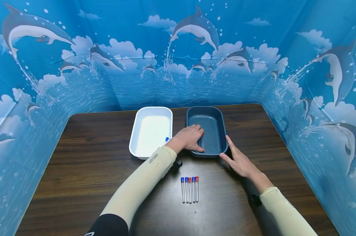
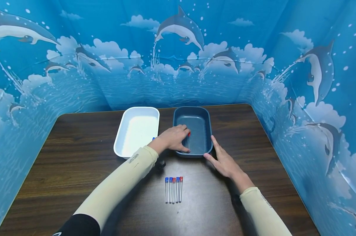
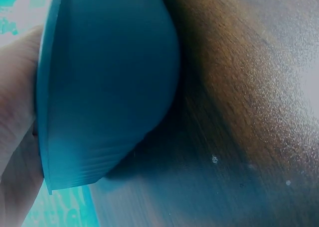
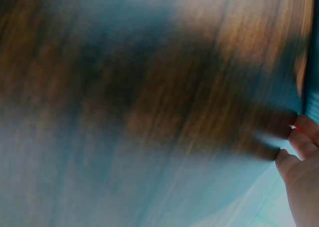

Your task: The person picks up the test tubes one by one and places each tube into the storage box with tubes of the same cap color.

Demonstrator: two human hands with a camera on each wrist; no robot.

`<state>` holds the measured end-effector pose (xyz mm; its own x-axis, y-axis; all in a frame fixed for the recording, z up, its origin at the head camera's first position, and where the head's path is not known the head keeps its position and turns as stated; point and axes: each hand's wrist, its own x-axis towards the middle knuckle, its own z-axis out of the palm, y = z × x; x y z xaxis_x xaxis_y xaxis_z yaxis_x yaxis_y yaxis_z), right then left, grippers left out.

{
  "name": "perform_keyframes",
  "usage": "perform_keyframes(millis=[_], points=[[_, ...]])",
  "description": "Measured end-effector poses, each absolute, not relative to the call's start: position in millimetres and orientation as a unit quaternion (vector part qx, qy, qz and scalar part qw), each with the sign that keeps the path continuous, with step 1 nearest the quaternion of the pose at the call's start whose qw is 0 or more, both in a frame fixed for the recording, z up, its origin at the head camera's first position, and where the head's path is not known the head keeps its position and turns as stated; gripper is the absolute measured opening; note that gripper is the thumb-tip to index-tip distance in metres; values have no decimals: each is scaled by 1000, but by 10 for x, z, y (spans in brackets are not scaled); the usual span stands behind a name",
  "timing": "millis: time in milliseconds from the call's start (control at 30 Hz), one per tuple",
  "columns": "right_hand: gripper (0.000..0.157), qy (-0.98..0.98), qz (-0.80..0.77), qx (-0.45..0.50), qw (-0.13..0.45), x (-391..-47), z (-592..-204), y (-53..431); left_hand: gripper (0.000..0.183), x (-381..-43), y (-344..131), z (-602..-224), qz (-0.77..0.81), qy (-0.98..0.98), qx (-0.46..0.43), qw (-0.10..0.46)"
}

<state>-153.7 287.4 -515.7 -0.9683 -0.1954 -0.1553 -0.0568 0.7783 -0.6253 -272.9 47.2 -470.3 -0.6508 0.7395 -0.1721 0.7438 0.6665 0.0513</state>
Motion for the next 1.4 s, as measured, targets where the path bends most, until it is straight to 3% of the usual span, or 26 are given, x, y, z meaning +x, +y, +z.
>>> perform_keyframes(millis=[233, 733, 1400], points=[[83, 937, -325, -68, 105, -1536, -5157, 2878, 79, -2742, 509, -4697, -36, 905, 413, 93], [82, 936, -330, -69, 105, -1529, -5146, 2877, 91, -2759, 568, -4747, -84, 905, 403, 105], [82, 934, -334, -67, 104, -1534, -5142, 2881, 83, -2744, 587, -4749, -105, 902, 408, 97]])
